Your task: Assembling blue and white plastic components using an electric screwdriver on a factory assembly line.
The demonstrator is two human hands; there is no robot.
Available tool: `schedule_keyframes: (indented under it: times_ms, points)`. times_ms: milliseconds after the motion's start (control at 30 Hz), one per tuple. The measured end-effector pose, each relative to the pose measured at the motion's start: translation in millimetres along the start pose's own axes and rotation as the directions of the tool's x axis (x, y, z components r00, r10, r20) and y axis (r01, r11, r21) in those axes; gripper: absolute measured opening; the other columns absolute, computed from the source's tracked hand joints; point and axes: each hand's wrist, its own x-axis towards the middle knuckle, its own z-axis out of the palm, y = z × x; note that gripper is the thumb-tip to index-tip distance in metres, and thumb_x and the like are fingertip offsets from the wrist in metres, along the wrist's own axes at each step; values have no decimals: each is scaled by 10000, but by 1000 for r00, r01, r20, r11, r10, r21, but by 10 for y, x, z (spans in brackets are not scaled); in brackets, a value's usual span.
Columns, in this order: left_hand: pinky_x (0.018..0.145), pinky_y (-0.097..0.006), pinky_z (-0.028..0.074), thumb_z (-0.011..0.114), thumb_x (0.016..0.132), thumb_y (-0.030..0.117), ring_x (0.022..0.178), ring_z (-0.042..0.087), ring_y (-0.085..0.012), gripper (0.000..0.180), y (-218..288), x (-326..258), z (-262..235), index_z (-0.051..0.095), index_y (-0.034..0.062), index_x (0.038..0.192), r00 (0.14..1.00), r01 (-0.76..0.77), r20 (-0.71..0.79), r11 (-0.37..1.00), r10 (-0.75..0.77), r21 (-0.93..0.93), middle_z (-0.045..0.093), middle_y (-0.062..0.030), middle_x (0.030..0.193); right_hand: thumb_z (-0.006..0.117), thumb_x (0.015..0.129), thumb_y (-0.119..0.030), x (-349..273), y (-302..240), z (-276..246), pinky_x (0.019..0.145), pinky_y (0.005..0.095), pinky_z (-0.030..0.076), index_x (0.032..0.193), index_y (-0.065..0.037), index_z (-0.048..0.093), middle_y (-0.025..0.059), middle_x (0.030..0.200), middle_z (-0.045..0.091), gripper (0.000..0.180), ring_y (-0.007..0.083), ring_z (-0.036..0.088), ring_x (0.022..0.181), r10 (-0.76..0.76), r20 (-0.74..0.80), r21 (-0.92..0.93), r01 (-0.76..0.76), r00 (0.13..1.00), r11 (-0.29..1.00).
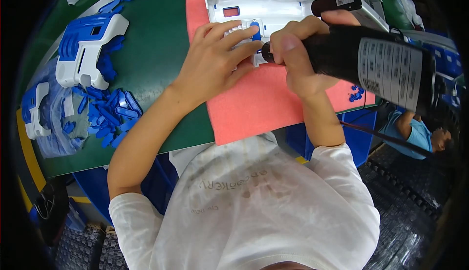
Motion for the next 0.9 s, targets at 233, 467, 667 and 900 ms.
schedule_keyframes:
  times_ms: [233, 467, 667, 900]
  points:
    - [933, -407, 382, 744, 711, 184, 1178, 519, -259, 323, -19, -23, -6, 651, 107, 1010, 1000, 14, -4, 1000, -14, -12, 602, -19, 1234, 689, 731, 26, -74, -6, 94, 658, 216, 450, 1016, -5, 481, 31, 678, 605, 354, 93, 560, 629, 122, -133, 164, -99, 984, 981]
    - [929, -421, 388, 747, 694, 185, 1161, 526, -275, 294, 6, 12, -25, 620, 87, 941, 999, -45, -7, 999, 45, 8, 602, -38, 1249, 569, 818, 97, -133, -81, 125, 604, 261, 464, 1094, -51, 358, 43, 728, 542, 377, 117, 533, 574, 97, -95, 7, -97, 991, 995]
    - [913, -445, 417, 741, 759, 291, 1141, 539, -322, 321, 27, 151, -150, 646, 56, 957, 999, -38, -21, 993, 41, 111, 625, -84, 1202, 533, 801, -17, 183, -382, -277, 513, 323, 472, 1266, -22, 342, 61, 634, 494, 502, 157, 498, 484, 163, -601, 462, 175, 782, 869]
    - [656, -265, 495, 658, 889, 378, 736, 612, -127, 406, -102, 806, -1122, 660, -18, 977, 674, 648, 418, 217, -609, -730, 662, -49, 866, 539, 818, 11, -41, -628, -812, 482, 361, 447, 1301, -32, 324, 61, 642, 439, 531, 177, 449, 443, 201, -504, 619, 189, 840, 762]
